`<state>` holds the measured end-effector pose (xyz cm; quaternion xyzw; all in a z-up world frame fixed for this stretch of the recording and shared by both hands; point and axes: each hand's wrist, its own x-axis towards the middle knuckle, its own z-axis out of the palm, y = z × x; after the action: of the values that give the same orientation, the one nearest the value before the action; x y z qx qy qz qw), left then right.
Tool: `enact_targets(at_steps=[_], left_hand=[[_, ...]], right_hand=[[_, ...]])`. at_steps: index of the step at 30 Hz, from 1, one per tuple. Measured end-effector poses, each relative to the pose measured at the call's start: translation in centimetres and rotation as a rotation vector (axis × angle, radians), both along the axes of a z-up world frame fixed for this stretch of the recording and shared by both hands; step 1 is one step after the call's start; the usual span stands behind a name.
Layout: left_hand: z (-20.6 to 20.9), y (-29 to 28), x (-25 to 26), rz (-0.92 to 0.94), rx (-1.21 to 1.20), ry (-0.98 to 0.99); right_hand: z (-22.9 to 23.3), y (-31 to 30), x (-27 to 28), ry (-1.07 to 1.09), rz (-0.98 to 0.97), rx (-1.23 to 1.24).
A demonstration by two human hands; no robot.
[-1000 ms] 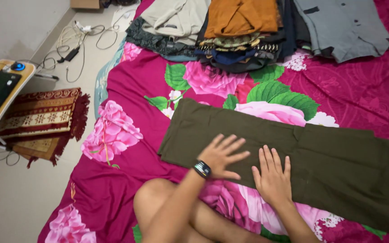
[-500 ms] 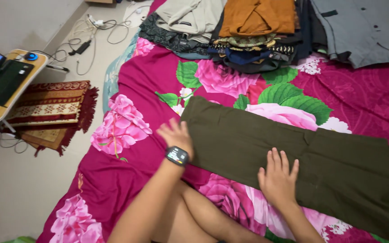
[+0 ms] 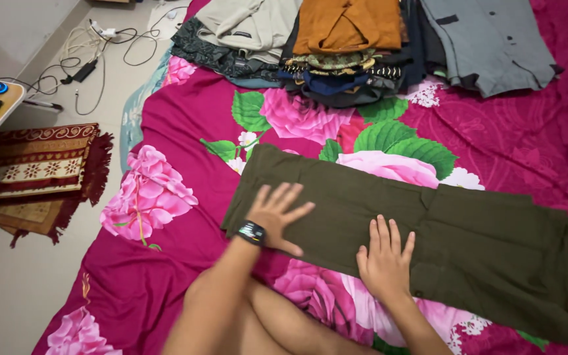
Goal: Fold several pieces of clothing on a bed.
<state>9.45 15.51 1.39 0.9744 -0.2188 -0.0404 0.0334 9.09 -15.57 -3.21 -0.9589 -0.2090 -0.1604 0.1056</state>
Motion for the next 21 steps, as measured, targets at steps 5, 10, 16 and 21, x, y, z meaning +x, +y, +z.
enact_targets(at_steps=[5, 10, 16, 21], left_hand=[[4.1, 4.5, -1.4, 0.328, 0.230, 0.421], [3.7, 4.0, -1.1, 0.370, 0.258, 0.454], [3.6, 3.1, -0.7, 0.410, 0.327, 0.500], [4.4, 3.2, 0.0, 0.427, 0.359, 0.583]], right_hand=[[0.8, 0.6, -0.3, 0.024, 0.007, 0.024], [5.0, 5.8, 0.0, 0.156, -0.095, -0.091], [3.2, 14.9, -0.5, 0.048, 0.188, 0.031], [2.4, 12.8, 0.3, 0.098, 0.242, 0.073]])
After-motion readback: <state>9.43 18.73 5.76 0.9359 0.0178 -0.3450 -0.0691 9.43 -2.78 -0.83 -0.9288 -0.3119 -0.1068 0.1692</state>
